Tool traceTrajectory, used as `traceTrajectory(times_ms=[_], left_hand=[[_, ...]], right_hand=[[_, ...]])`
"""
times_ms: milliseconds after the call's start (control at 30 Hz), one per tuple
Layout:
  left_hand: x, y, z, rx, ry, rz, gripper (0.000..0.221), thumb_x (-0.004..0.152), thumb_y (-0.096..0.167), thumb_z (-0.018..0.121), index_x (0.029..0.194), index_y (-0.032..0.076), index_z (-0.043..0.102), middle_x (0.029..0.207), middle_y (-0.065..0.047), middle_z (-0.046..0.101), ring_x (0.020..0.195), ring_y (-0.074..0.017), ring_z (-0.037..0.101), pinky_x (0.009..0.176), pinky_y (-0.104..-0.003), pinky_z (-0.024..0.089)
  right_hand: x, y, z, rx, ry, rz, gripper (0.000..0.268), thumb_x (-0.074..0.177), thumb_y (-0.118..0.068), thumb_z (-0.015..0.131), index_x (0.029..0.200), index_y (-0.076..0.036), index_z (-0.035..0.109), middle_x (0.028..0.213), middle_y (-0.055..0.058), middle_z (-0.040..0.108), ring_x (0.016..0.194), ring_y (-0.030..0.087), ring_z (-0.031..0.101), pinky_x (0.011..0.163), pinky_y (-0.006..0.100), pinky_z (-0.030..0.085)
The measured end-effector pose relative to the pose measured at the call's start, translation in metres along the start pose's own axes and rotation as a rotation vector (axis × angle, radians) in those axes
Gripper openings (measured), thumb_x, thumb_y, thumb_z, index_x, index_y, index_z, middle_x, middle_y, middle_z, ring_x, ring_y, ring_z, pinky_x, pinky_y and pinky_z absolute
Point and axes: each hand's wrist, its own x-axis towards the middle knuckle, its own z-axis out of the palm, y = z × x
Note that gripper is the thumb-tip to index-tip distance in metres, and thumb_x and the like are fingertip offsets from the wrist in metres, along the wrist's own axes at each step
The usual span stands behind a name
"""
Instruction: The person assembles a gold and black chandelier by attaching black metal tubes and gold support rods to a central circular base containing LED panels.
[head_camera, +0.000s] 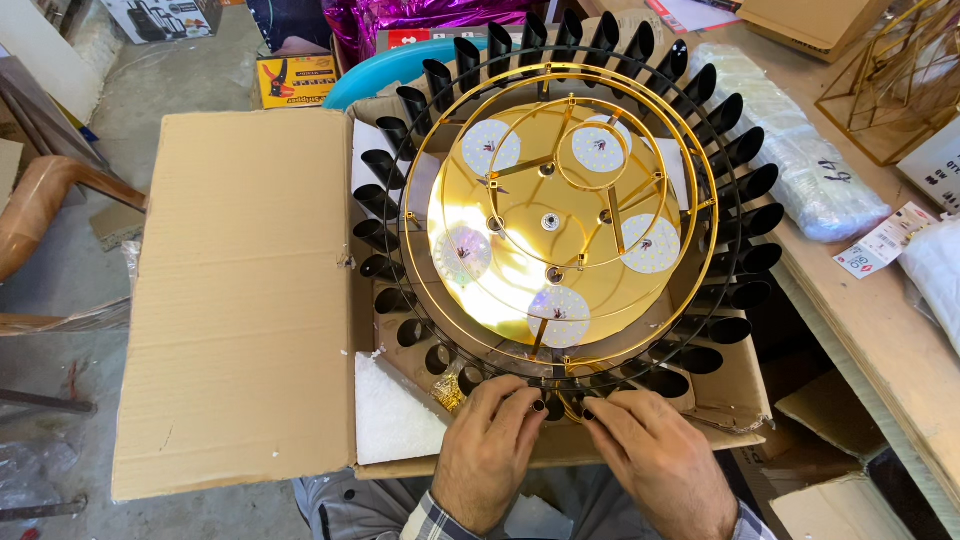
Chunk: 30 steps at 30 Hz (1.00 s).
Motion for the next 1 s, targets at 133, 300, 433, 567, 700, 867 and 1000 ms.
traceTrajectory(times_ms=[133,300,433,567,700,867,1000], left_hand=[[-0.002,-0.003,0.000,0.000,0.001,0.005,0.026,0.094,0.006,0.078,0.117,0.000,0.067,0.114,-0.016,0.064,0.097,-0.0288,0.068,0.082,-0.039,0.061],[-0.003,-0.004,0.003,0.009,-0.008,0.009,0.023,0.096,0.007,0.076,0.117,0.001,0.067,0.117,-0.016,0.064,0.100,-0.0297,0.067,0.084,-0.040,0.060],[-0.002,-0.004,0.004,0.038,0.003,0.015,0.024,0.096,0.012,0.078,0.116,0.003,0.068,0.116,-0.014,0.065,0.097,-0.0287,0.068,0.080,-0.040,0.060],[-0.001,-0.003,0.004,0.040,0.037,0.024,0.023,0.096,0.016,0.079,0.113,0.004,0.069,0.113,-0.012,0.066,0.094,-0.0271,0.069,0.081,-0.039,0.059],[0.000,-0.004,0.006,0.043,0.037,0.017,0.023,0.096,0.016,0.079,0.112,0.003,0.069,0.112,-0.012,0.066,0.093,-0.0278,0.069,0.079,-0.040,0.060],[0.001,-0.002,0.005,0.098,-0.009,0.038,0.023,0.093,0.009,0.081,0.113,0.005,0.069,0.113,-0.011,0.065,0.090,-0.0277,0.066,0.074,-0.040,0.058],[0.008,0.004,0.004,0.120,0.034,0.080,0.009,0.099,0.007,0.071,0.107,0.006,0.071,0.108,-0.007,0.071,0.079,-0.0254,0.063,0.067,-0.038,0.055]], right_hand=[[0.006,0.000,-0.002,0.000,-0.008,0.040,0.025,0.091,-0.019,0.077,0.114,-0.009,0.073,0.098,0.003,0.069,0.086,0.019,0.067,0.082,0.034,0.057],[0.002,-0.001,-0.001,0.016,-0.025,0.065,0.028,0.090,-0.019,0.078,0.115,-0.009,0.072,0.099,0.004,0.069,0.089,0.019,0.068,0.082,0.033,0.059],[0.002,-0.002,0.001,0.013,-0.008,0.051,0.024,0.092,-0.018,0.076,0.114,-0.010,0.071,0.098,0.003,0.067,0.086,0.019,0.067,0.080,0.034,0.057],[0.002,-0.001,0.002,0.034,0.002,0.048,0.028,0.090,-0.021,0.078,0.114,-0.010,0.071,0.101,0.003,0.068,0.090,0.019,0.069,0.083,0.033,0.058],[0.001,-0.002,0.001,0.023,-0.003,0.054,0.031,0.089,-0.023,0.081,0.115,-0.009,0.071,0.101,0.003,0.068,0.089,0.017,0.069,0.079,0.031,0.060],[-0.001,-0.001,0.002,0.042,-0.034,0.075,0.032,0.090,-0.022,0.079,0.118,-0.009,0.070,0.104,0.003,0.067,0.092,0.018,0.070,0.080,0.032,0.060],[-0.003,0.001,0.003,0.032,-0.039,0.071,0.031,0.090,-0.022,0.078,0.118,-0.011,0.070,0.105,0.002,0.067,0.093,0.018,0.070,0.080,0.032,0.059]])
